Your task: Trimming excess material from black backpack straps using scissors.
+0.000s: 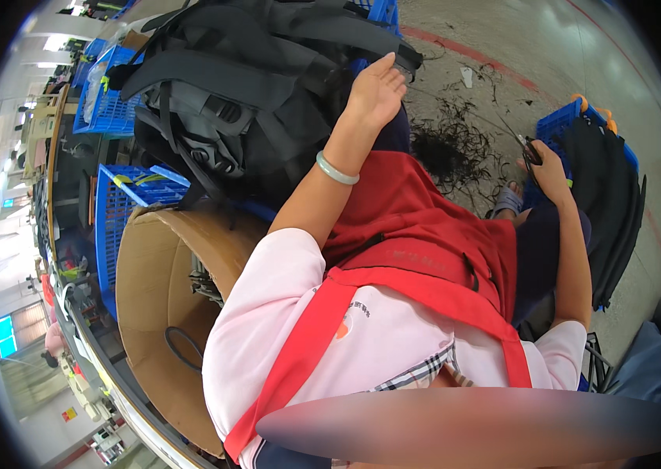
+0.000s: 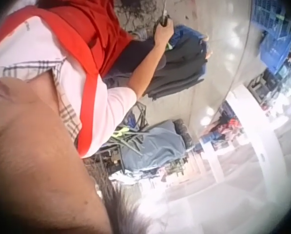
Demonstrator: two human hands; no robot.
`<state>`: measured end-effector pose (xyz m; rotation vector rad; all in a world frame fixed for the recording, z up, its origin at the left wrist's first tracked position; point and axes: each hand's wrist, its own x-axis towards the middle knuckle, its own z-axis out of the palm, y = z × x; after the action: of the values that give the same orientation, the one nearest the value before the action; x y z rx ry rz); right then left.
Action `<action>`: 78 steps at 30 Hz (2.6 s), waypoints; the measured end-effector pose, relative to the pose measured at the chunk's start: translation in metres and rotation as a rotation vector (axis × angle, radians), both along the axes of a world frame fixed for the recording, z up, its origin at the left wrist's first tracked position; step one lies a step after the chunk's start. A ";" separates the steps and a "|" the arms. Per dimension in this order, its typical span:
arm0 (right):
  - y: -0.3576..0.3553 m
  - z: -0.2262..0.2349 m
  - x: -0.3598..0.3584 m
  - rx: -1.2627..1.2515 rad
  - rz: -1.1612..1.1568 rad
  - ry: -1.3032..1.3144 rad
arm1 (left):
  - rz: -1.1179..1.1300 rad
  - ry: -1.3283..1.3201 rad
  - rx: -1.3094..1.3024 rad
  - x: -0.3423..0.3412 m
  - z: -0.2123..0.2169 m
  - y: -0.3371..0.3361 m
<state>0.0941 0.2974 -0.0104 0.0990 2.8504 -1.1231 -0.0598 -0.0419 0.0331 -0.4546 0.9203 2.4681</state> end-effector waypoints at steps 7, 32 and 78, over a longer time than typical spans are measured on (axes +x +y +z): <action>-0.023 0.010 -0.007 0.006 0.037 0.023 | 0.322 -0.093 0.293 -0.088 -0.051 0.022; -0.124 0.021 0.004 -0.963 -0.394 0.239 | -0.692 0.535 0.294 0.029 -0.004 0.065; -0.113 0.023 0.035 -0.604 -0.146 -0.105 | -0.302 0.404 0.132 0.021 -0.011 0.049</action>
<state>0.1291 0.1849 0.0128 0.3158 2.3215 -1.8834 -0.0388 0.0073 0.0220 0.2241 0.8909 2.3544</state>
